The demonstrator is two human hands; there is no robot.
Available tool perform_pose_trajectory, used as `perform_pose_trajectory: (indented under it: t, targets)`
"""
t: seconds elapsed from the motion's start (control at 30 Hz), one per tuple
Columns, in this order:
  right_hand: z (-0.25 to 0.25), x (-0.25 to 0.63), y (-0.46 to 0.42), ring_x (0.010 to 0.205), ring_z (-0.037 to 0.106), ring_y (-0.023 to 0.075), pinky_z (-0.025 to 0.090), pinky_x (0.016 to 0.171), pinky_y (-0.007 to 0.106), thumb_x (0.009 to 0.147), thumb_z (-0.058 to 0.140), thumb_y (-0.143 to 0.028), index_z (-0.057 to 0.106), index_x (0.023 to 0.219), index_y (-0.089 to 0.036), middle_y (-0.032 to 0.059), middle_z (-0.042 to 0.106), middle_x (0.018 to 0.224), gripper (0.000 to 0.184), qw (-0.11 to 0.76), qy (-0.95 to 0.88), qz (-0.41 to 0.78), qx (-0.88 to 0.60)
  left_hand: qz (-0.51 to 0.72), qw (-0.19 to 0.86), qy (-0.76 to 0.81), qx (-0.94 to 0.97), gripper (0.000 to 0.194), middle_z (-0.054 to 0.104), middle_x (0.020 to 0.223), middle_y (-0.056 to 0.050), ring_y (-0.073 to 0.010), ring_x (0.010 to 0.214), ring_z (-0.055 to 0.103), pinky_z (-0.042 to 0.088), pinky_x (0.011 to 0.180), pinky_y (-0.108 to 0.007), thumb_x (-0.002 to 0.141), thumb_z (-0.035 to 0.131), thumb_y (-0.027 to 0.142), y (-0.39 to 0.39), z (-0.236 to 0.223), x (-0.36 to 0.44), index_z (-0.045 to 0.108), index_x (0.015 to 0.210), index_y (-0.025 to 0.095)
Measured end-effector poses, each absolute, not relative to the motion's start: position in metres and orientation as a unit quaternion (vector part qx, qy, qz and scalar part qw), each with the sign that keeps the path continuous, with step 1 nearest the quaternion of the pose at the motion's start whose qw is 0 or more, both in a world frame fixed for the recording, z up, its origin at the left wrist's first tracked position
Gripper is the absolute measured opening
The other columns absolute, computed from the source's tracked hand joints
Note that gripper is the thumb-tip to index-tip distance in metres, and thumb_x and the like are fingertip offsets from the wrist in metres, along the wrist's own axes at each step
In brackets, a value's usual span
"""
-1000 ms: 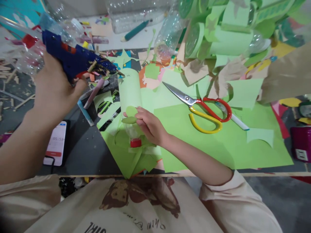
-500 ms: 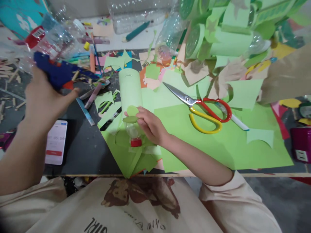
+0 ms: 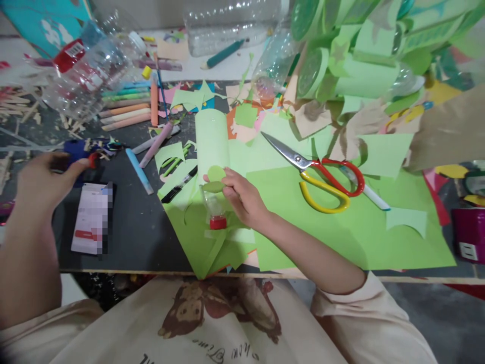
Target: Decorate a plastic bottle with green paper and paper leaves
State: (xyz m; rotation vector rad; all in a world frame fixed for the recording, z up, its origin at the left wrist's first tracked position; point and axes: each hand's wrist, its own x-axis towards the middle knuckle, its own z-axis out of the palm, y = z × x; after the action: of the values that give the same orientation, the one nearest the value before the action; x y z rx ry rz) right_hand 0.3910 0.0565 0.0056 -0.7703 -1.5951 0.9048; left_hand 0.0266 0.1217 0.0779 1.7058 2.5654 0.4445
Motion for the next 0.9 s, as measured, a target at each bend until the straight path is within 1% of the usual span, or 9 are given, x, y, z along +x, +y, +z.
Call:
perform_pose_trajectory:
  t: [0.13,0.23,0.33,0.43,0.57,0.63,0.77,0.83,0.9]
  targets:
    - [0.008,0.393,0.057,0.065,0.065,0.0158,0.051,0.102,0.052,0.100,0.038,-0.035,0.054,0.088,-0.030,-0.0057,0.060,0.064,0.020,0.525,-0.674,0.392,-0.340,0.268,-0.016,0.733,0.624,0.030,0.071,0.083,-0.005,-0.0228,0.069,0.058,0.051,0.071,-0.046,0.072,0.050,0.047,0.120,0.087,0.047,0.065,0.081,0.023]
    - [0.012,0.396,0.056,0.073,0.068,0.0172,0.050,0.103,0.053,0.099,0.039,-0.037,0.052,0.086,-0.028,-0.0044,0.062,0.067,0.021,0.509,-0.669,0.406,-0.357,0.335,0.049,0.609,0.717,0.026,0.070,0.076,-0.002,-0.0189,0.067,0.061,0.049,0.064,-0.035,0.081,0.052,0.041,0.111,0.092,0.099,0.070,0.084,0.023]
    - [0.017,0.396,0.055,0.087,0.070,0.0182,0.050,0.101,0.051,0.099,0.040,-0.039,0.052,0.089,-0.028,-0.0028,0.066,0.076,0.019,0.512,-0.660,0.412,-0.363,0.346,0.118,0.477,0.799,0.022,0.070,0.074,0.000,-0.0172,0.070,0.063,0.052,0.068,-0.034,0.090,0.050,0.032,0.100,0.083,0.162,0.069,0.082,0.026]
    - [0.019,0.396,0.053,0.088,0.070,0.0179,0.056,0.090,0.045,0.100,0.039,-0.039,0.051,0.092,-0.027,-0.0016,0.066,0.079,0.019,0.526,-0.652,0.403,-0.367,0.350,0.121,0.438,0.819,0.026,0.071,0.081,-0.002,-0.0175,0.079,0.065,0.054,0.075,-0.033,0.093,0.044,0.028,0.095,0.063,0.204,0.068,0.086,0.025]
    - [0.020,0.396,0.052,0.066,0.066,0.0139,0.057,0.070,0.033,0.099,0.043,-0.036,0.053,0.093,-0.027,-0.0045,0.062,0.071,0.015,0.545,-0.630,0.398,-0.384,0.379,0.099,0.421,0.818,0.023,0.071,0.095,-0.004,-0.0168,0.091,0.065,0.054,0.082,-0.033,0.093,0.045,0.021,0.095,0.036,0.216,0.068,0.094,0.024]
    - [0.020,0.395,0.053,0.070,0.067,0.0136,0.056,0.069,0.031,0.099,0.045,-0.034,0.054,0.096,-0.028,-0.0045,0.065,0.075,0.011,0.565,-0.598,0.398,-0.406,0.384,0.088,0.411,0.822,0.022,0.069,0.104,-0.005,-0.0160,0.091,0.065,0.055,0.078,-0.031,0.092,0.049,0.019,0.094,0.028,0.214,0.069,0.100,0.025]
    - [0.023,0.394,0.055,0.091,0.070,0.0148,0.056,0.081,0.033,0.099,0.045,-0.032,0.054,0.097,-0.029,-0.0041,0.071,0.088,0.010,0.613,-0.536,0.393,-0.428,0.361,0.122,0.429,0.819,0.029,0.063,0.115,-0.007,-0.0140,0.085,0.065,0.056,0.070,-0.028,0.091,0.050,0.019,0.090,0.022,0.210,0.065,0.114,0.027]
    - [0.024,0.393,0.054,0.090,0.071,0.0150,0.056,0.079,0.033,0.099,0.045,-0.032,0.055,0.098,-0.029,-0.0040,0.071,0.087,0.011,0.613,-0.536,0.398,-0.423,0.367,0.133,0.422,0.818,0.030,0.061,0.121,-0.009,-0.0150,0.090,0.066,0.057,0.070,-0.027,0.091,0.050,0.018,0.087,0.023,0.210,0.064,0.117,0.026]
    - [0.025,0.393,0.052,0.084,0.070,0.0149,0.056,0.072,0.031,0.099,0.045,-0.032,0.056,0.099,-0.029,-0.0037,0.071,0.085,0.011,0.602,-0.556,0.393,-0.417,0.379,0.127,0.400,0.824,0.030,0.061,0.122,-0.010,-0.0165,0.099,0.065,0.057,0.069,-0.024,0.090,0.051,0.015,0.085,0.024,0.208,0.064,0.116,0.025]
